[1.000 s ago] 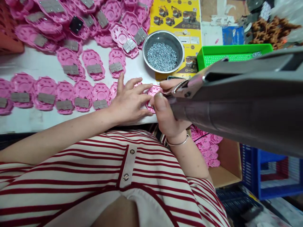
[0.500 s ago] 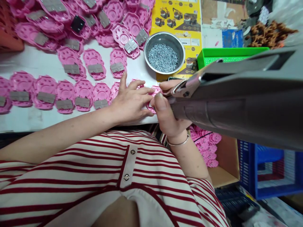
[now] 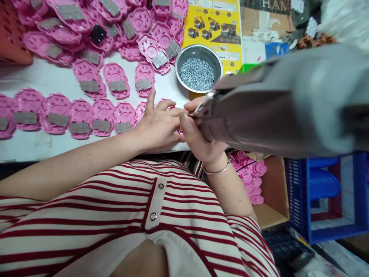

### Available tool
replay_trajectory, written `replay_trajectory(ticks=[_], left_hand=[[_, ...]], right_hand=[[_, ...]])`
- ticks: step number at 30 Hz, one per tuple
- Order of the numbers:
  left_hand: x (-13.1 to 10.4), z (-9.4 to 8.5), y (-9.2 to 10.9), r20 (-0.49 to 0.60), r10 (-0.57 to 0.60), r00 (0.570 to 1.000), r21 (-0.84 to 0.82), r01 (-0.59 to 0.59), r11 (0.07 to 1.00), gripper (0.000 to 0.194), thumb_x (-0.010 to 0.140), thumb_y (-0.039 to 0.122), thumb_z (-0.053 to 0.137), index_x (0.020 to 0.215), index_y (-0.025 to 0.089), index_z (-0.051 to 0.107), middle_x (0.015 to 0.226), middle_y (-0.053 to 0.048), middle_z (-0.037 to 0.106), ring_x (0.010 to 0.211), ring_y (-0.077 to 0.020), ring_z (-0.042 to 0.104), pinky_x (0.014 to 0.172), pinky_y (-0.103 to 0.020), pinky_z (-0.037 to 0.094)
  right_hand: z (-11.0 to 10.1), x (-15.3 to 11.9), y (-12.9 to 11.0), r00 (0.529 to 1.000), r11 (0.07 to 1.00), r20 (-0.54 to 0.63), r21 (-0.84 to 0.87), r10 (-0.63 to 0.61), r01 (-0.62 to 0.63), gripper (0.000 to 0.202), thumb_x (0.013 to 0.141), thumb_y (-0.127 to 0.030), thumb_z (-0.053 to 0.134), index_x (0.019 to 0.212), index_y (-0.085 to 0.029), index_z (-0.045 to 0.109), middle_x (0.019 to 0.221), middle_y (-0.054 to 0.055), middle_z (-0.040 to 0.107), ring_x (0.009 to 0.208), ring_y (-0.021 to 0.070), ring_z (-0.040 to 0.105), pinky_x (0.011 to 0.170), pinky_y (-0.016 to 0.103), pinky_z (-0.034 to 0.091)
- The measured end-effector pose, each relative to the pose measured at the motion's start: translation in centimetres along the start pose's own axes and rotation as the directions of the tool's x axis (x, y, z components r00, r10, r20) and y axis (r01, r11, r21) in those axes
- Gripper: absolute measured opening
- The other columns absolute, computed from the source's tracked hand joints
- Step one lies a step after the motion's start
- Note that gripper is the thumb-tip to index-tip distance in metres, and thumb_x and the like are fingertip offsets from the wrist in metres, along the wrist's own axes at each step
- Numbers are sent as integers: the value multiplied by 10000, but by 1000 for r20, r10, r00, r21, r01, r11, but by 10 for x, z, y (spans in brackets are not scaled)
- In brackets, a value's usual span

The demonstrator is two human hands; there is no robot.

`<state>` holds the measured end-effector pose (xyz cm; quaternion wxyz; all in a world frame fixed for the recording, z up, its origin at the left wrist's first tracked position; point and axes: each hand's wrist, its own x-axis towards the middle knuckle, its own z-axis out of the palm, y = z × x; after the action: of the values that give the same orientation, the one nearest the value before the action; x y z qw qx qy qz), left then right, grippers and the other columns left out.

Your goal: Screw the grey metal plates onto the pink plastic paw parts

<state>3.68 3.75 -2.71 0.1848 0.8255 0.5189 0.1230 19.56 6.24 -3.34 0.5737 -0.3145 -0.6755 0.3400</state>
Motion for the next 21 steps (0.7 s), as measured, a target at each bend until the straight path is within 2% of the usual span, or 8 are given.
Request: replay_trajectory(ticks=[1,3,5,11,16,21], left_hand=[[0,0,-1,9,7,1000,3,-7,1000,212,875,375,761,1057,276,806,1307,-26,725,1355,-387,503,1240,-758,87],[-1,-1,-2,23,34,999,0,-34,999,205,882,390,760,1048,277,803,1334,-19,719,1370,-385,489,1238,-753,90],[-3,-1,-4,35,69,997,-4,-69,998,182,888,373,755,1042,287,801,1352,-12,712,1389,-377,474,1242,-744,73],[-6,-3,-3,61,81,995,18,-83,996,178,893,365,744,1039,281,802,1280,-38,726,1346,-358,502,1245,-738,59],[-7,-5,-1,85,56,995,46,-60,997,226,915,410,720,1078,273,795,1294,-43,717,1345,-358,501,1247,-735,94],[-8,-6,-1,98,50,994,71,-57,996,262,927,431,712,1112,262,789,1329,-47,706,1356,-358,497,1251,-738,102]], right_hand=[[-1,4,-5,991,991,-71,58,-116,120,324,891,-578,626,1071,-310,664,634,-59,542,460,91,469,430,251,465],[-6,12,-15,931,933,-200,132,-306,335,257,913,-462,641,1089,-282,689,584,-80,500,398,61,395,360,206,392],[-15,17,-19,897,907,-256,126,-361,401,208,942,-392,615,1065,-250,703,565,-84,494,392,43,385,360,175,377],[-35,13,-6,866,926,-353,-4,-354,377,164,933,-389,632,1008,-259,699,520,-99,431,362,38,340,334,166,336],[-31,10,-1,854,949,-426,-32,-298,315,226,906,-486,664,975,-272,683,513,-102,342,360,33,299,333,167,320],[-27,9,-2,883,969,-410,-9,-229,247,237,897,-497,669,977,-274,664,536,-88,375,403,47,385,392,191,382]])
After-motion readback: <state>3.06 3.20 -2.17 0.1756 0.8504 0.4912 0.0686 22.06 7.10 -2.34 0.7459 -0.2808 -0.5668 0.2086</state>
